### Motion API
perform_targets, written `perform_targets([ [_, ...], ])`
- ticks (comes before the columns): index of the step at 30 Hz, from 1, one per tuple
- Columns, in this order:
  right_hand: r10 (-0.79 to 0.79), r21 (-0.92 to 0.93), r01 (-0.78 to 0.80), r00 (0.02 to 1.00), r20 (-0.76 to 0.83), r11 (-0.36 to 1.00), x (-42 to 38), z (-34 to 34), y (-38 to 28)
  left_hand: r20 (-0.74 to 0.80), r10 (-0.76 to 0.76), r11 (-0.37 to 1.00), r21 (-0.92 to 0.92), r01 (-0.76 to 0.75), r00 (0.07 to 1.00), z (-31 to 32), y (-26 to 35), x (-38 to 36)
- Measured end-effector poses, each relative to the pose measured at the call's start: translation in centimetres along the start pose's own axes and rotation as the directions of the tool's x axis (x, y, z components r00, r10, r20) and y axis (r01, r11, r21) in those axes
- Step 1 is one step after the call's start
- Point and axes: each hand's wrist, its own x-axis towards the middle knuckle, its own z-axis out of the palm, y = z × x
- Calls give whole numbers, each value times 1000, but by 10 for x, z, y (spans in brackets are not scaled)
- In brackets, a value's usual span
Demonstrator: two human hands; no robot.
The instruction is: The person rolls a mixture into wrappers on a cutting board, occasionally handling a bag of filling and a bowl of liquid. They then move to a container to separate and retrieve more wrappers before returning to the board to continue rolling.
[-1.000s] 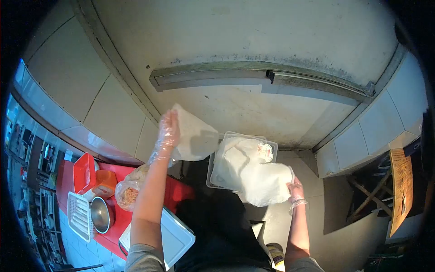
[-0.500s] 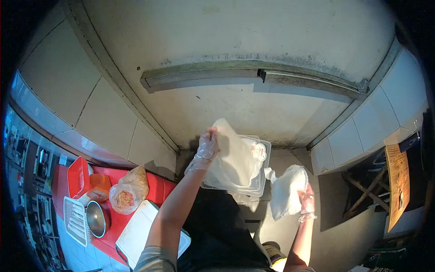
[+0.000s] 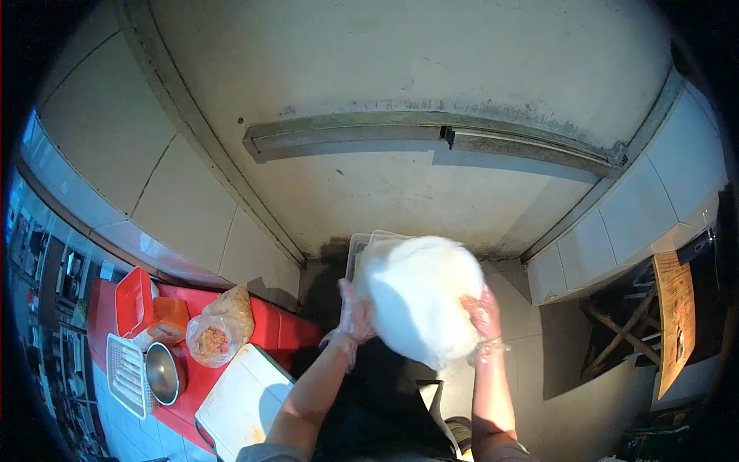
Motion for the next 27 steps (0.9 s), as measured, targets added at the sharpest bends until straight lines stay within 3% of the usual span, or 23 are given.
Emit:
perform_targets([
  [2,35,-74,-35,999,1,997,6,35,-5,68,349,929,-157,-336,934,16,4,-23],
  [3,119,-77,-112,988,94,991,18,28,11,3,403,915,-32,-402,915,-6,4,-16],
  [4,90,-75,-76,973,211,994,33,8,45,-56,386,901,239,-363,921,-7,15,-19],
  [6,285,-82,-275,942,176,958,36,30,37,-171,396,689,705,-169,902,-5,45,-26],
  [7,270,-386,-245,963,12,889,43,27,46,-207,390,755,630,-183,897,-14,57,-23],
  [8,199,-650,-241,970,-139,720,55,22,62,-110,447,683,682,-260,887,-25,68,-25],
  [9,83,-841,-266,963,-258,472,67,15,81,-117,403,770,580,-267,908,-42,82,-21],
  [10,-34,-907,-252,960,-279,338,75,10,105,-119,355,844,468,-263,927,-57,93,-17],
  [12,-272,-966,-256,927,-258,44,84,3,147,-170,458,636,748,-188,873,-36,117,-39],
  [13,-231,-963,-271,937,-263,-1,83,8,146,-176,514,505,853,-130,839,-22,125,-50],
  [15,-148,-953,-289,950,-274,-92,81,18,142,-214,514,574,806,-147,831,-16,134,-60],
  [16,-128,-944,-323,941,-313,-66,85,21,141,-235,514,606,780,-156,825,-14,137,-64],
  [17,-105,-934,-356,931,-350,-41,89,25,139,-275,563,512,856,-68,780,-12,141,-67],
  [18,-81,-921,-389,919,-387,-20,92,26,139,-272,545,557,825,-99,793,-17,143,-67],
  [20,-210,-882,-421,862,-462,211,106,7,178,-261,506,642,750,-157,822,-32,143,-65],
  [21,-267,-849,-418,821,-506,323,115,-6,195,-285,513,619,776,-120,810,-34,143,-63],
  [24,-222,-819,-324,856,-467,475,128,-30,201,-311,514,592,803,-68,800,-27,136,-58],
  [26,-82,-851,-385,895,-439,357,138,-42,214,-273,491,631,766,-122,827,-6,127,-60],
  [27,-10,-865,-407,904,-428,294,141,-45,217,-167,468,677,699,-231,868,-25,124,-46],
])
